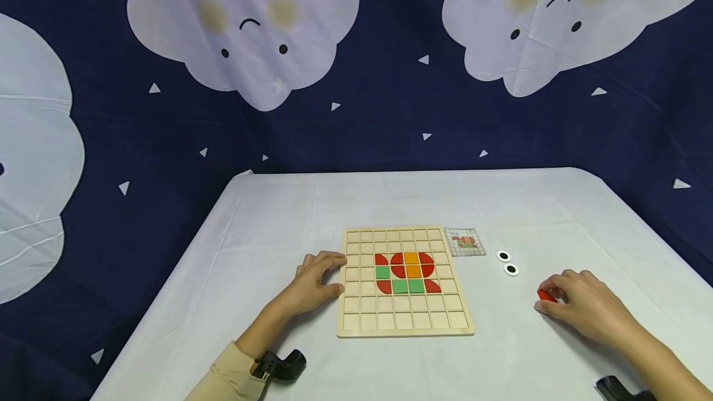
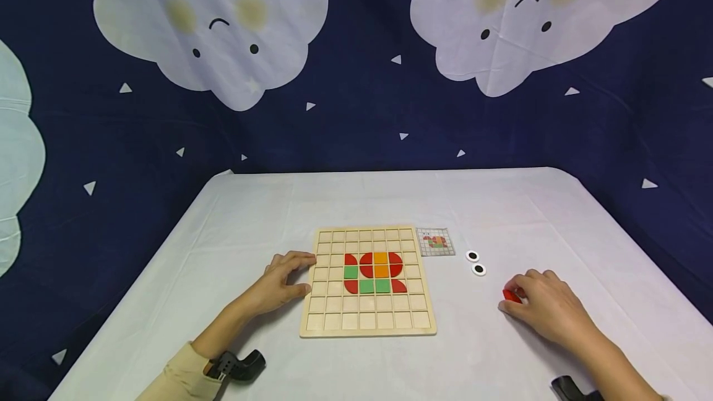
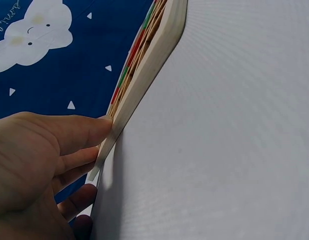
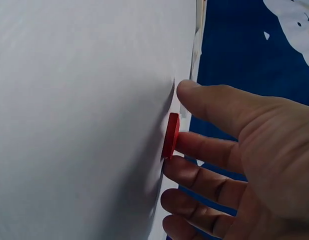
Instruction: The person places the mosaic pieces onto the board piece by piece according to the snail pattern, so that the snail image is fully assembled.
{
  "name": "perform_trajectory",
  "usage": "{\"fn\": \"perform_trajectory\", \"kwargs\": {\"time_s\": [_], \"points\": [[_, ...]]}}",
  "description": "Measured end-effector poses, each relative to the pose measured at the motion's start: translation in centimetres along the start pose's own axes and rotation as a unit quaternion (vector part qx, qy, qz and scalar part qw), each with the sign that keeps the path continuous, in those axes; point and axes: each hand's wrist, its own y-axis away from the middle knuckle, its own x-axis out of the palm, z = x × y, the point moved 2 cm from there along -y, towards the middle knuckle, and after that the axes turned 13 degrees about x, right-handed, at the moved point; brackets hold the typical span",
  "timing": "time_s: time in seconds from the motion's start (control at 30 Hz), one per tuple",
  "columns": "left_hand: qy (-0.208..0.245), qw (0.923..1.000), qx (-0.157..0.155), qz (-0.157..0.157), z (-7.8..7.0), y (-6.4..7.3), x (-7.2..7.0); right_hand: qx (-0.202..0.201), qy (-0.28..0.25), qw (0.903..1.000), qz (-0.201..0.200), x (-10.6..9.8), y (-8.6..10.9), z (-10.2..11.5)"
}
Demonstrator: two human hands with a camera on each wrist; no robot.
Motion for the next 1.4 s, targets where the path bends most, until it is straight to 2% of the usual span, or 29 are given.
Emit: {"fn": "perform_trajectory", "kwargs": {"time_s": [0.1, 0.27, 0.5, 0.6, 0.7, 0.8, 1.03, 1.17, 1.4], "points": [[0.001, 1.0, 0.003, 0.0, 0.0, 0.0, 0.0, -0.007, 0.004, 0.9999, -0.012, 0.0, 0.0, 0.2], [0.001, 0.9999, 0.017, -0.003, 0.1, 0.0, 0.0, 0.01, 0.012, 0.9997, -0.018, -0.2, 0.2, -0.7], [0.001, 1.0, 0.007, 0.002, 0.1, 0.0, 0.0, 0.032, 0.001, 0.9995, -0.008, -0.4, 0.1, -1.7], [0.001, 1.0, 0.007, 0.001, 0.1, 0.0, 0.0, 0.017, -0.004, 0.9996, -0.023, -0.4, 0.1, -1.4], [-0.001, 1.0, 0.009, 0.002, 0.1, 0.0, 0.0, -0.017, -0.009, 0.998, -0.059, -0.5, -0.1, -0.4], [0.0, 1.0, 0.006, 0.004, 0.1, -0.1, -0.1, -0.044, -0.015, 0.996, -0.076, -0.8, -0.6, 1.5], [0.002, 0.9999, 0.01, 0.005, 0.0, 0.0, -0.1, -0.1, -0.037, 0.9927, -0.056, -1.3, -2.8, 8.0], [0.001, 0.9999, 0.014, 0.004, 0.0, 0.0, -0.1, -0.134, -0.055, 0.9884, -0.044, -0.8, -4.1, 12.1], [0.0, 1.0, 0.008, 0.005, 0.1, 0.0, -0.1, -0.168, -0.089, 0.9818, -0.006, 0.9, -6.2, 18.3]]}}
